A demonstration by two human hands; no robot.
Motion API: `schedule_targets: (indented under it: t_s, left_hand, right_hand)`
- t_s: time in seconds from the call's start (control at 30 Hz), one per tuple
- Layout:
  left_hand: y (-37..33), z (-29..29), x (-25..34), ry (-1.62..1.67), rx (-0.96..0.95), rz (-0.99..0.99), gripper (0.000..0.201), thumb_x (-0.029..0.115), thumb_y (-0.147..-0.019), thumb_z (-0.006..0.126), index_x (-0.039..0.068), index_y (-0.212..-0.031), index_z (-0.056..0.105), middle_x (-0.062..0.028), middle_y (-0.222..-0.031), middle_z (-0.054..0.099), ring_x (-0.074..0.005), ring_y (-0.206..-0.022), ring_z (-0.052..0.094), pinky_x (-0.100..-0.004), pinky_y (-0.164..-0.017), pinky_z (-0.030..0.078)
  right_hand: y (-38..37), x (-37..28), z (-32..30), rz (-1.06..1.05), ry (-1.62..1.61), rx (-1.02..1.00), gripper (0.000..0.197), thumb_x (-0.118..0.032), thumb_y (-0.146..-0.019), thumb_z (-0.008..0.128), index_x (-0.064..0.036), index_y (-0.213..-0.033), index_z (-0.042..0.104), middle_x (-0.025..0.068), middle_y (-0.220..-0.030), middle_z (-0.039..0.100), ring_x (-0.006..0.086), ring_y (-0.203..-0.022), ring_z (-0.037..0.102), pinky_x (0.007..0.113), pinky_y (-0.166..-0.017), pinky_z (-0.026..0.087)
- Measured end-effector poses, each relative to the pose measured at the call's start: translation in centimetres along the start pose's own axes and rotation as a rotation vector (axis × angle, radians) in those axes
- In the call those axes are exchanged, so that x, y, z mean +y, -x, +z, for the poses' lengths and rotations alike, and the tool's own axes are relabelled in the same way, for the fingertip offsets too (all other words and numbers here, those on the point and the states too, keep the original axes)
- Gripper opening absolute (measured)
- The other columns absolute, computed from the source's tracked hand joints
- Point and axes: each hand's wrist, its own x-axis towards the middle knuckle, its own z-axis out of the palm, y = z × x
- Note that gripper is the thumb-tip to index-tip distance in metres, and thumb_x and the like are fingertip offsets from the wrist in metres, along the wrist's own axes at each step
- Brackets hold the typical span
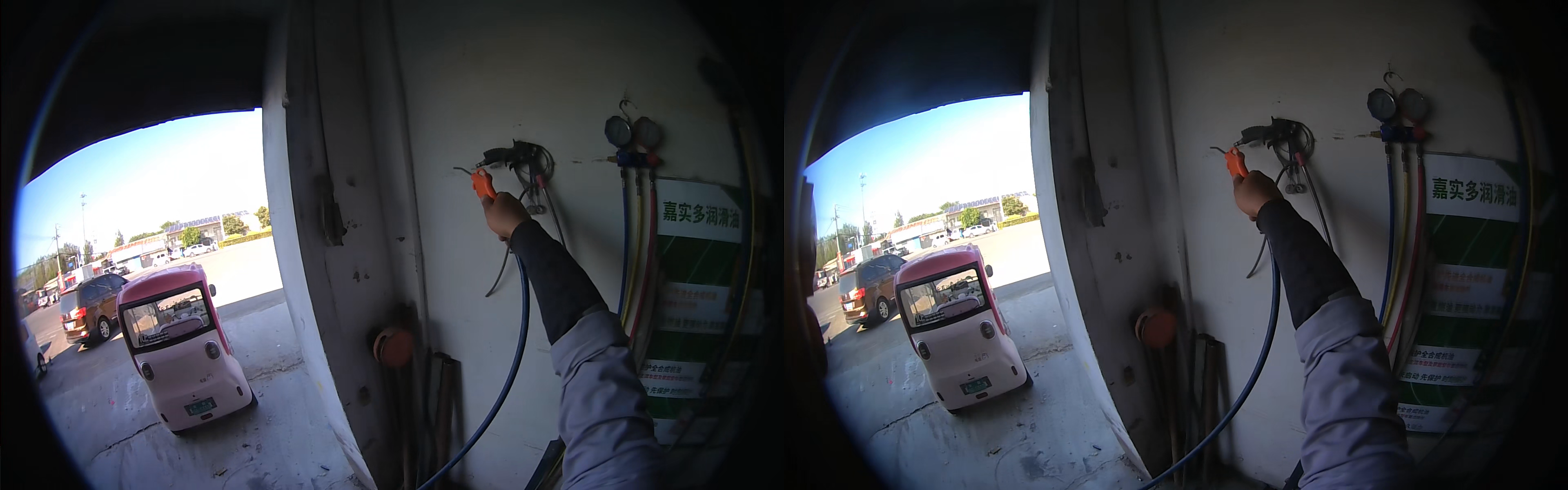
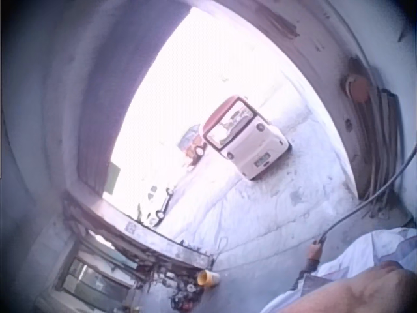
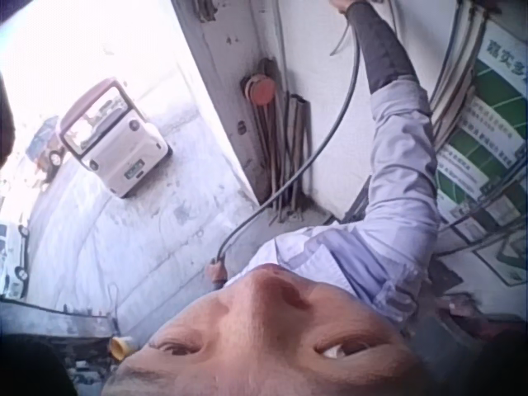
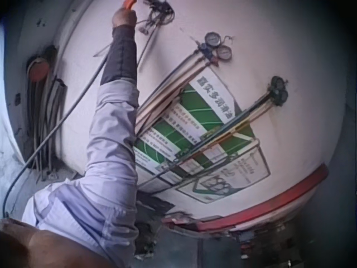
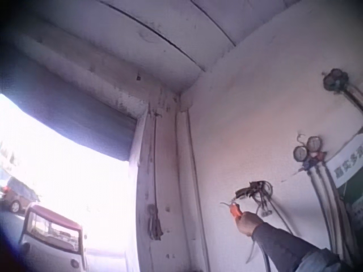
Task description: The person uses an air blow gun to blow dust and debris off various items in a workshop, including a tool cart, metal pipes, and a chain hoist. The person moves around the area to reach different surfaces and objects.
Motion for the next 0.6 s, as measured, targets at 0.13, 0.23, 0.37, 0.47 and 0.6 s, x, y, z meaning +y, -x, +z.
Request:
schedule_targets:
  t_s: [0.13,0.23,0.37,0.47,0.6]
  left_hand:
    - [-0.4,-5.5,4.9,0.124,0.079,-0.169,0.063,0.063,-0.079,0.070,0.000,-0.082,0.070,-0.0236,-0.075,0.068,-0.0401,-0.067,0.061,-0.0515,-0.063,0.044]
    - [-0.8,-8.5,8.6,0.241,0.153,-0.075,0.058,0.056,-0.082,0.073,0.000,-0.069,0.061,-0.0154,-0.058,0.055,-0.0271,-0.055,0.045,-0.0477,-0.054,0.035]
    - [-0.6,-11.0,12.0,0.358,0.205,-0.021,0.062,0.053,-0.083,0.074,0.001,-0.060,0.048,-0.0099,-0.053,0.042,-0.0210,-0.054,0.032,-0.0452,-0.051,0.028]
    - [-0.6,-11.4,13.1,0.421,0.287,0.020,0.065,0.054,-0.084,0.072,0.002,-0.058,0.045,-0.0095,-0.053,0.040,-0.0214,-0.055,0.030,-0.0451,-0.052,0.028]
    - [0.0,-10.9,13.0,0.422,0.313,0.052,0.065,0.055,-0.084,0.073,0.002,-0.057,0.045,-0.0089,-0.053,0.039,-0.0214,-0.055,0.031,-0.0439,-0.052,0.028]
  right_hand:
    - [-2.9,-5.1,-4.1,-0.066,-0.140,0.156,0.051,-0.041,-0.104,0.036,0.0035,-0.096,0.060,0.0114,-0.065,0.063,0.0221,-0.049,0.062,0.036,-0.050,0.053]
    - [-5.0,-9.2,-6.0,-0.143,-0.144,0.282,0.052,-0.042,-0.104,0.035,0.0032,-0.100,0.061,0.0141,-0.072,0.067,0.0263,-0.062,0.068,0.039,-0.061,0.056]
    - [-7.2,-11.8,-6.6,-0.193,-0.050,0.388,0.052,-0.040,-0.104,0.034,0.0031,-0.107,0.062,0.0177,-0.089,0.071,0.0315,-0.085,0.071,0.043,-0.078,0.056]
    - [-8.3,-11.0,-5.1,-0.220,-0.004,0.383,0.051,-0.042,-0.102,0.044,0.0045,-0.108,0.062,0.0173,-0.072,0.067,0.0274,-0.061,0.068,0.039,-0.063,0.056]
    - [-8.0,-6.5,-0.4,-0.177,0.289,0.218,0.048,-0.039,-0.100,0.048,0.0048,-0.113,0.063,0.0231,-0.098,0.070,0.0356,-0.092,0.069,0.045,-0.081,0.055]
